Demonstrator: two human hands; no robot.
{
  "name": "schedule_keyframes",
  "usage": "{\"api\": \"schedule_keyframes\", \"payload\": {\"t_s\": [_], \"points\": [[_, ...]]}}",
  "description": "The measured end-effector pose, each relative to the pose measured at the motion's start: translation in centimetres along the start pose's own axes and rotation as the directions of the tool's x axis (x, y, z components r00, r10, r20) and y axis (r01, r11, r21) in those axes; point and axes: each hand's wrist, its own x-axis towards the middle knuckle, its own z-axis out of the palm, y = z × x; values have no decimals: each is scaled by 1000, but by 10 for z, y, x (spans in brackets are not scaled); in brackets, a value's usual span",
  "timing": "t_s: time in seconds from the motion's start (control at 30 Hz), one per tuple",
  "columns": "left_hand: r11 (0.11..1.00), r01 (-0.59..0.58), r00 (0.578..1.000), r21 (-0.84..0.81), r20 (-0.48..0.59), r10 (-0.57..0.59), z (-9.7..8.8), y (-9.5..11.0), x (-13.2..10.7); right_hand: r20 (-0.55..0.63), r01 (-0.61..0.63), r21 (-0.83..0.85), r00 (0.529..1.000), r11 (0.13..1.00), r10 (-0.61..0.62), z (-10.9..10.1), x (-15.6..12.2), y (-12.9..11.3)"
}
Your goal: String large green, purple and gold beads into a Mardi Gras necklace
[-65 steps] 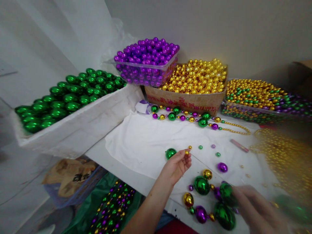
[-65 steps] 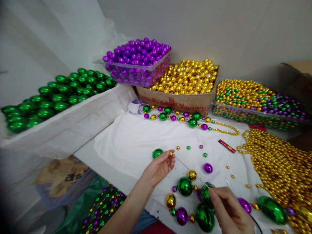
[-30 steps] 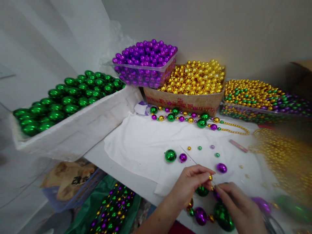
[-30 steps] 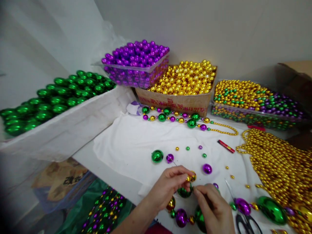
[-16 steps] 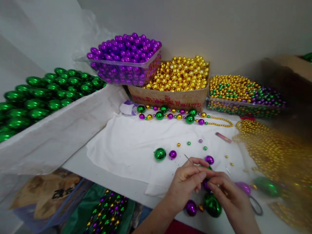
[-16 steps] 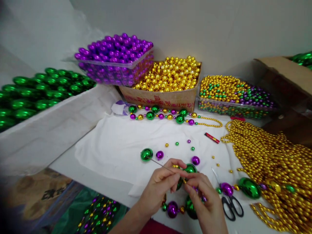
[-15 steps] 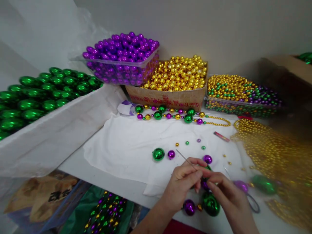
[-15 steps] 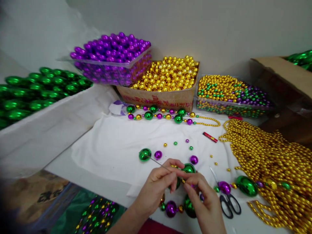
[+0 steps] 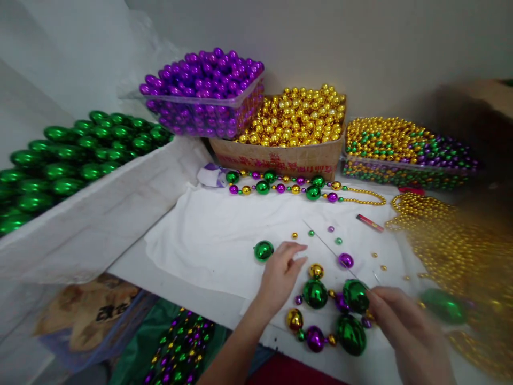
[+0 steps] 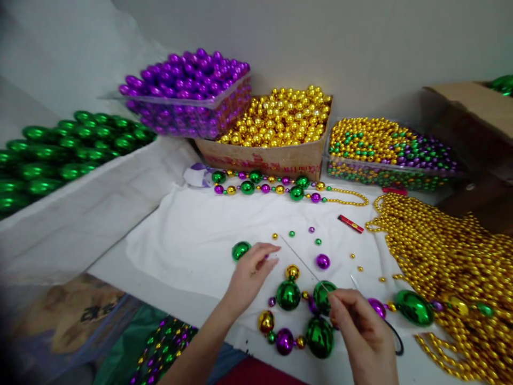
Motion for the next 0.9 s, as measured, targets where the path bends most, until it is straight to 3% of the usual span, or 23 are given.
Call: {"api": "schedule_keyframes", "payload": {"t_s": [0.07, 0.1, 0.17, 0.23, 0.33, 0.4, 0.5, 0.6, 0.67, 0.73, 0.9], "points": [[944, 36, 992, 329, -128, 7, -8, -12, 11, -22, -1, 16, 1000, 1000, 2, -7, 6, 2], [902, 84, 990, 423, -139, -27, -10, -17, 16, -19, 0, 15, 1000, 1000, 0, -9, 8, 2], [869, 158, 986, 470, -130, -109, -7, -27, 22, 23, 19, -11, 1000, 1000, -19, -10, 11, 2], [917, 148, 985, 369, -135, -105, -2, -34, 23, 50, 43, -35, 998, 998, -41, -8, 10, 1], [997, 52, 982, 59, -186, -40, 4, -39, 19, 16, 30, -38, 999, 999, -29, -8, 6, -1], [976, 90, 980, -197, -157, -122, 4, -38, 14, 4, 15, -53, 1000, 998, -15, -10, 4, -1], [816, 232, 961, -529, -8, -278, -1, -33, 6, 8, 3, -83, 1000, 997, -3, -14, 5, -1], [607, 302, 939, -736, 118, -324, -8, -30, 0, -8, -19, -75, 1000, 997, 18, -12, 5, -1], [486, 344, 925, -803, 199, -325, -11, -29, -2, 14, -21, -71, 1000, 997, 22, -8, 4, -2], [435, 375, 916, -819, 254, -311, -11, -29, -4, 42, -13, -77, 999, 997, 16, -5, 3, -3], [543, 436, 896, -718, 290, -337, -4, -33, -9, 27, -11, -78, 1000, 997, 13, -5, 1, -5]]}}
